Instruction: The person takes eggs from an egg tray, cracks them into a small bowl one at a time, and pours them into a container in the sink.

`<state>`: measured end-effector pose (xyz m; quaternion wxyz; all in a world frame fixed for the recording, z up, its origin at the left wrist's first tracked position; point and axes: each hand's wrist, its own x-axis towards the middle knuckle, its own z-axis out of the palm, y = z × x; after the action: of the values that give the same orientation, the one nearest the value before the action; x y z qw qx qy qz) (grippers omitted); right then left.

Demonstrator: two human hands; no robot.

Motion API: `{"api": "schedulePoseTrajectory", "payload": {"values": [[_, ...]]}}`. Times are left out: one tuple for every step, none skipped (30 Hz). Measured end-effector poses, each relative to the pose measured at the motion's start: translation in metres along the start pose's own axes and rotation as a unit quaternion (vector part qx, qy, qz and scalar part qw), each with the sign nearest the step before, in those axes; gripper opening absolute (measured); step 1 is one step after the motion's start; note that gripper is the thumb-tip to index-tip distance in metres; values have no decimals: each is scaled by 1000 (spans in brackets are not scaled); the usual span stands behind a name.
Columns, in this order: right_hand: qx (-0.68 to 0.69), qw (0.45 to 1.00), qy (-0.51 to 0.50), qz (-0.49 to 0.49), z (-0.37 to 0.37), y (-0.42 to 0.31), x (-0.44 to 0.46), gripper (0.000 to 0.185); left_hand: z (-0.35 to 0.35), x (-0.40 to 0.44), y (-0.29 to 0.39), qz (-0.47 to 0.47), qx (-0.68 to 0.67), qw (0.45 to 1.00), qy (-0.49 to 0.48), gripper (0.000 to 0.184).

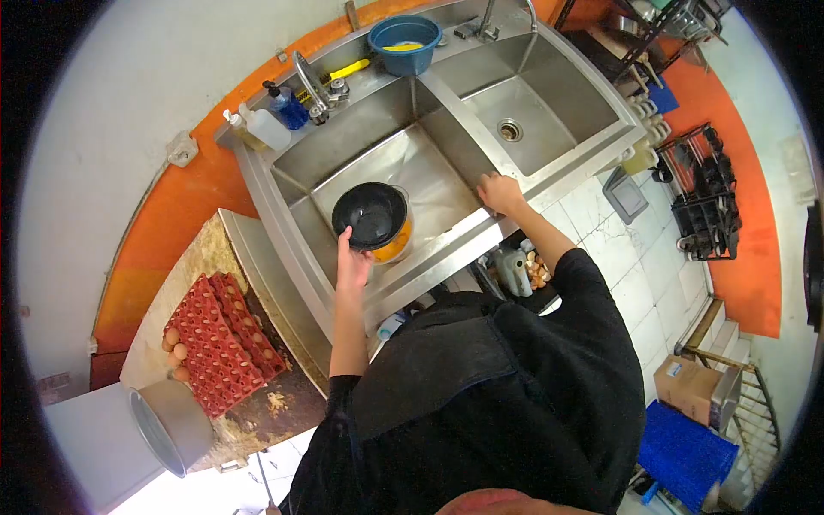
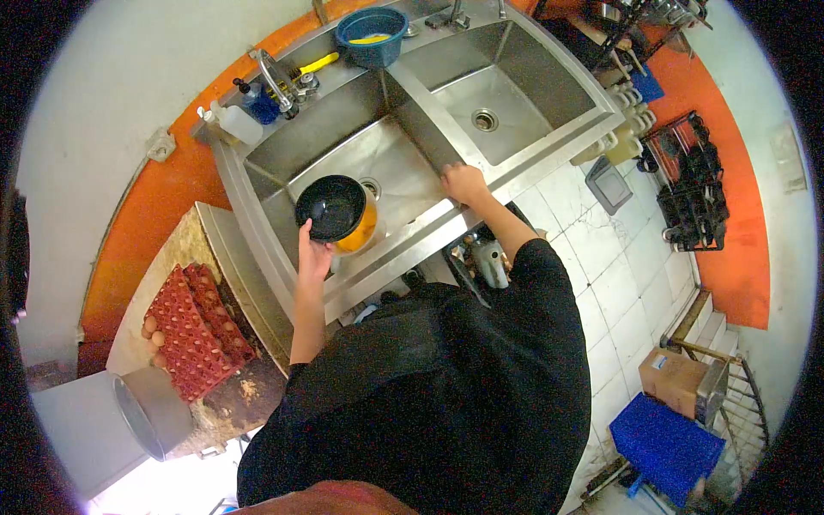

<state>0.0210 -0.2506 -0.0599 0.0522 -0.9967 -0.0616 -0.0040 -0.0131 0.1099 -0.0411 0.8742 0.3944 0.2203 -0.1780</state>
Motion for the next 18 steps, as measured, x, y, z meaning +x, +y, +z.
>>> {"api": "schedulePoseTrajectory", "payload": {"values": [[2,1000,1,0,3,2,-1,28,2,-1,0,-8,-7,1000,1,35],[-2,1000,-6,-7,5,3,-3,28,4,-2,0,-16,-13,1000,2,36],[-7,1000,-11,-14,8,4,-3,28,6,-3,0,-14,-12,1000,3,36],[-6,1000,-10,-16,6,4,-1,28,7,-4,0,-15,-5,1000,4,36],[35,999,-15,10,5,2,1,27,8,-5,0,-16,3,1000,6,37],[75,996,-20,33,3,0,7,26,10,-6,0,-10,2,1000,8,37],[75,997,-19,25,-4,-6,15,26,11,-5,-2,-13,12,1000,3,37],[307,949,-38,65,-10,-12,21,20,12,-4,-7,-18,22,1000,0,37],[522,845,-58,101,-15,-18,28,17,14,-1,-11,-33,21,999,-4,39],[522,846,-61,92,-34,-30,32,17,21,1,-14,-25,17,1000,0,39],[653,747,-116,44,-62,-47,31,14,29,3,-17,-49,33,998,-17,38],[762,625,-169,-6,-82,-64,30,14,38,4,-20,-73,48,996,-34,37],[755,634,-159,-50,-88,-80,31,19,48,6,-22,-64,45,996,-33,37],[736,652,-178,-33,-101,-91,31,18,59,6,-24,-63,53,996,-47,36],[670,728,-122,-80,-101,-100,33,16,67,4,-26,-64,60,994,-60,35],[594,792,-62,-127,-103,-108,36,16,77,1,-22,-58,58,995,-62,35],[516,842,-30,-151,-112,-115,35,17,85,-3,-18,-62,63,993,-80,33],[515,843,-30,-155,-115,-118,35,17,91,-8,-15,-68,69,990,-98,32]]}}
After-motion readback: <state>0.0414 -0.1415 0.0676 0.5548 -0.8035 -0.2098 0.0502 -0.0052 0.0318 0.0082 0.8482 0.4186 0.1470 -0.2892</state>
